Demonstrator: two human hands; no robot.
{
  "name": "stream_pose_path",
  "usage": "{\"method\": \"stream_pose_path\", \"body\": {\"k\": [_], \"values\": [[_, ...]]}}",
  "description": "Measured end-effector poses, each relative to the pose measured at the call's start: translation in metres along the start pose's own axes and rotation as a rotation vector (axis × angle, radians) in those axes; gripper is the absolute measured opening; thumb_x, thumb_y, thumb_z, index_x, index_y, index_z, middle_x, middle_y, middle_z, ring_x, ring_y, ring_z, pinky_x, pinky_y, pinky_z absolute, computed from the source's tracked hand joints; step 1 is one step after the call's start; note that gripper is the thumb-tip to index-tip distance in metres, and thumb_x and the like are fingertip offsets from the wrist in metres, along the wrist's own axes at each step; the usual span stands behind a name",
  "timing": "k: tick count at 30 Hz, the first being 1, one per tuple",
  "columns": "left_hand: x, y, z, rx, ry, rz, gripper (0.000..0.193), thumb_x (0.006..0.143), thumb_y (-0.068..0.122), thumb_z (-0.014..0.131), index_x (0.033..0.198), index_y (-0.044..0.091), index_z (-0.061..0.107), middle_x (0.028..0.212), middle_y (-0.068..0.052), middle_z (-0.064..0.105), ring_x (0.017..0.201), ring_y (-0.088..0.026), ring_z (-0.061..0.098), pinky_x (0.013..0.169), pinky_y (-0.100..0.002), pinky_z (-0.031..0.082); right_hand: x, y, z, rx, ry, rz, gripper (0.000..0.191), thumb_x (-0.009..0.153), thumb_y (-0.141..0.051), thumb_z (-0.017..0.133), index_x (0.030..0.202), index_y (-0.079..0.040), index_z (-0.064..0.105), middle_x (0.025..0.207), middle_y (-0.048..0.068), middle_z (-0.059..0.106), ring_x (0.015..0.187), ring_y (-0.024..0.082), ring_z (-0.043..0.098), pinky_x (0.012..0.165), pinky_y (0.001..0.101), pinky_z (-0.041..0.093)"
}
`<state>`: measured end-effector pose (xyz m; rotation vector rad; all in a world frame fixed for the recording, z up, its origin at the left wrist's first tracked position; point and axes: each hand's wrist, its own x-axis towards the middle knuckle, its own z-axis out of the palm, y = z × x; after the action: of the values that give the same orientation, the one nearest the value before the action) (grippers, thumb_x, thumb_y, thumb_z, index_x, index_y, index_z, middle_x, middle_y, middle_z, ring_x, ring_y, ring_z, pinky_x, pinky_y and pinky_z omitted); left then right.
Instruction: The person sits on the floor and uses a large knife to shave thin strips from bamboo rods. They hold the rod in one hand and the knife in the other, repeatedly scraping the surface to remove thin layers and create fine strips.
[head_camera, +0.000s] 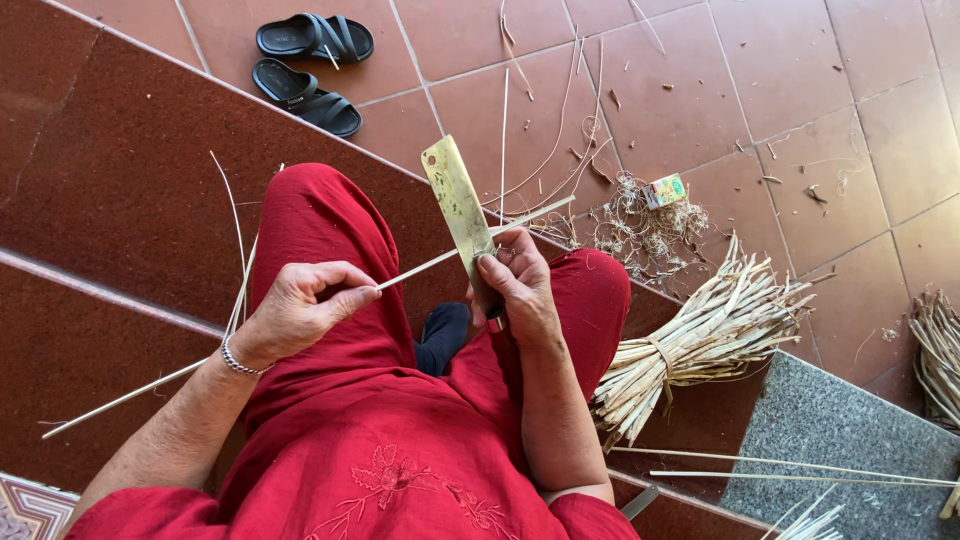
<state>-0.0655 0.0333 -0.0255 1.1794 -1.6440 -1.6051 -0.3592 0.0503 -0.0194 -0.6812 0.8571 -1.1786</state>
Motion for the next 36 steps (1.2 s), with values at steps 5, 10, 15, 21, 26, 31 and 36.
{"method": "stream_pose_path", "body": {"k": [5,10,15,21,26,31,36], "values": [[-0.006,-0.008,-0.007,-0.045,-0.015,-0.016,0.013,0.094,0.012,0.074,0.101,0.002,0.080,0.076,0.006,0.064,0.070,-0.001,0.053,0.060,-0.019,0.045,0.001,-0.003,-0.006,0.002,0.043,-0.044,0.022,0.103,-0.007,0.061,0.119,-0.003,0.046,0.078,0.014,0.066,0.049,0.020,0.062,0.039,0.0285,0.050],[-0.012,-0.012,-0.015,-0.061,-0.016,-0.014,0.013,0.093,0.010,0.074,0.101,0.001,0.079,0.079,0.006,0.069,0.073,-0.001,0.058,0.064,-0.019,0.049,0.001,-0.012,-0.018,0.018,0.084,-0.100,0.019,0.105,-0.009,0.059,0.118,-0.002,0.048,0.077,0.013,0.065,0.046,0.018,0.059,0.041,0.0284,0.051],[-0.010,-0.009,-0.021,-0.028,-0.018,-0.019,0.014,0.092,0.011,0.074,0.100,0.002,0.080,0.076,0.006,0.068,0.070,-0.002,0.056,0.061,-0.020,0.048,0.004,-0.011,-0.021,0.089,0.081,-0.089,0.018,0.105,-0.007,0.058,0.118,-0.004,0.046,0.077,0.013,0.065,0.047,0.018,0.058,0.040,0.0283,0.049],[-0.007,-0.007,-0.025,-0.018,-0.019,-0.029,0.013,0.092,0.011,0.074,0.099,0.002,0.080,0.076,0.007,0.068,0.071,-0.001,0.056,0.061,-0.019,0.048,0.009,-0.008,-0.024,0.062,0.103,-0.090,0.016,0.105,-0.007,0.057,0.118,-0.003,0.049,0.076,0.012,0.065,0.048,0.017,0.060,0.040,0.0271,0.049],[-0.008,-0.009,-0.030,0.005,-0.010,-0.131,0.012,0.092,0.010,0.075,0.098,0.003,0.082,0.071,0.005,0.060,0.062,-0.005,0.048,0.053,-0.022,0.038,0.010,-0.006,-0.039,-0.016,0.175,-0.131,0.019,0.109,-0.010,0.055,0.124,0.000,0.050,0.073,0.011,0.066,0.047,0.015,0.060,0.040,0.0257,0.049],[-0.012,0.008,-0.051,0.064,0.114,0.009,0.011,0.093,0.011,0.072,0.100,0.005,0.079,0.077,0.004,0.070,0.067,-0.003,0.059,0.056,-0.019,0.047,0.019,-0.024,-0.077,0.310,0.078,-0.323,0.036,0.114,-0.015,0.050,0.145,0.004,0.046,0.078,0.011,0.068,0.051,0.015,0.062,0.043,0.0297,0.052],[0.019,0.040,-0.083,0.882,0.561,0.665,0.017,0.107,0.020,0.075,0.098,0.007,0.071,0.094,-0.006,0.067,0.086,-0.017,0.060,0.073,-0.028,0.049,0.025,-0.012,-0.077,0.323,0.020,-0.250,0.045,0.112,-0.014,0.045,0.154,0.001,0.039,0.076,0.012,0.068,0.050,0.015,0.063,0.043,0.0281,0.053]]}}
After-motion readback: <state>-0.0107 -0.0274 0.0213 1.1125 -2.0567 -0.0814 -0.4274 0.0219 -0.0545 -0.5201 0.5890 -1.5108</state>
